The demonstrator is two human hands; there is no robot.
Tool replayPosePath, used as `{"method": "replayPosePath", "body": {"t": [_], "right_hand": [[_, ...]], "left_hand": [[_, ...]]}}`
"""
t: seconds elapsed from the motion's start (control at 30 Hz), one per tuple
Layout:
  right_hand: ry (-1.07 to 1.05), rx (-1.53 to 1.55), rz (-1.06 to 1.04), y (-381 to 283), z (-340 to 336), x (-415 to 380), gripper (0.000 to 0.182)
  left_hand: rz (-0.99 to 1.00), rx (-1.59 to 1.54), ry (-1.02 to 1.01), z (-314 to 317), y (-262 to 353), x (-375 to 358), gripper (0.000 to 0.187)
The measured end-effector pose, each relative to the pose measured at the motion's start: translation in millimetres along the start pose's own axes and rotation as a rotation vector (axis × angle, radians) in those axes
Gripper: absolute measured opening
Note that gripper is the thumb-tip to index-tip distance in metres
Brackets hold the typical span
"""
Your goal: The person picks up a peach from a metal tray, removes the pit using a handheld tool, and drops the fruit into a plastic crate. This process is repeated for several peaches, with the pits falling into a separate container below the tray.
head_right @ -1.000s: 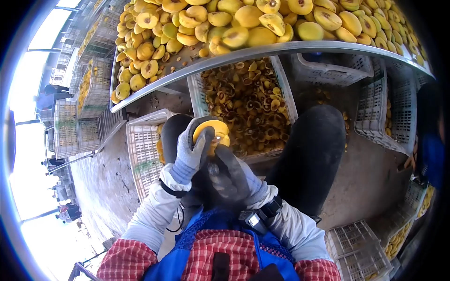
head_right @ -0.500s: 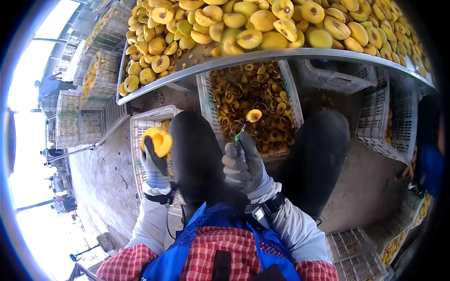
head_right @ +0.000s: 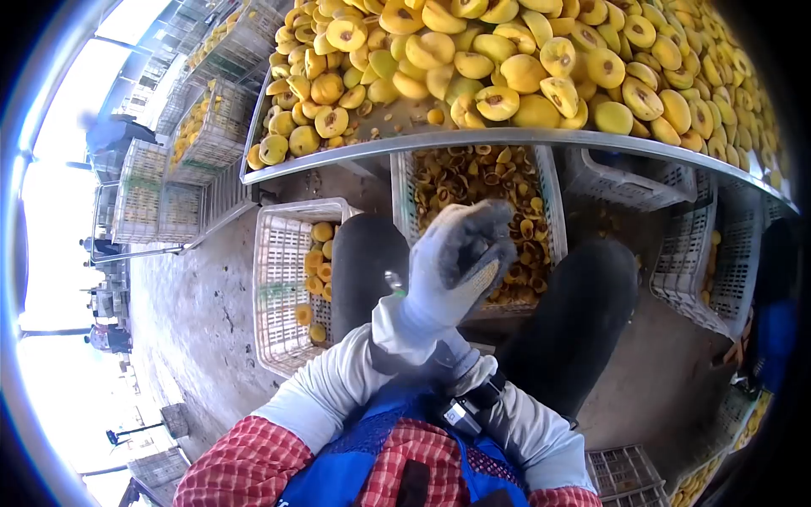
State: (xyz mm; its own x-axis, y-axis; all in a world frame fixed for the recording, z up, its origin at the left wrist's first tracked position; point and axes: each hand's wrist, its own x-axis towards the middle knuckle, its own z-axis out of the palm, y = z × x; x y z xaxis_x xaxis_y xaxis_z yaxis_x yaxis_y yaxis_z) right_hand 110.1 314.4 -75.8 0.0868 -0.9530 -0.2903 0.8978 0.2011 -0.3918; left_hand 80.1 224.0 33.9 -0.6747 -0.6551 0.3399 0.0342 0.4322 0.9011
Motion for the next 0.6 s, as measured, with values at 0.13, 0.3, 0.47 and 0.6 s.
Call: {"method": "replayPosePath", "body": {"t": [0.13, 0.3, 0.47, 0.6], "right_hand": [[0.073, -0.007, 0.055, -15, 4, -3, 0.028], [0.494, -0.066, 0.066, -58, 7, 3, 0.019], [0.55, 0.052, 0.05, -72, 11, 13, 0.023], [0.566, 0.148, -0.079, -69, -4, 21, 0.022]], "left_hand": [[0.549, 0.664, -0.245, -18, -53, 12, 0.035], [-0.164, 0.755, 0.216, -136, -88, 106, 0.032], [-0.682, 1.188, 0.156, -205, -193, 180, 0.08], [-0.328, 0.947, 0.087, -222, -257, 169, 0.073]]}}
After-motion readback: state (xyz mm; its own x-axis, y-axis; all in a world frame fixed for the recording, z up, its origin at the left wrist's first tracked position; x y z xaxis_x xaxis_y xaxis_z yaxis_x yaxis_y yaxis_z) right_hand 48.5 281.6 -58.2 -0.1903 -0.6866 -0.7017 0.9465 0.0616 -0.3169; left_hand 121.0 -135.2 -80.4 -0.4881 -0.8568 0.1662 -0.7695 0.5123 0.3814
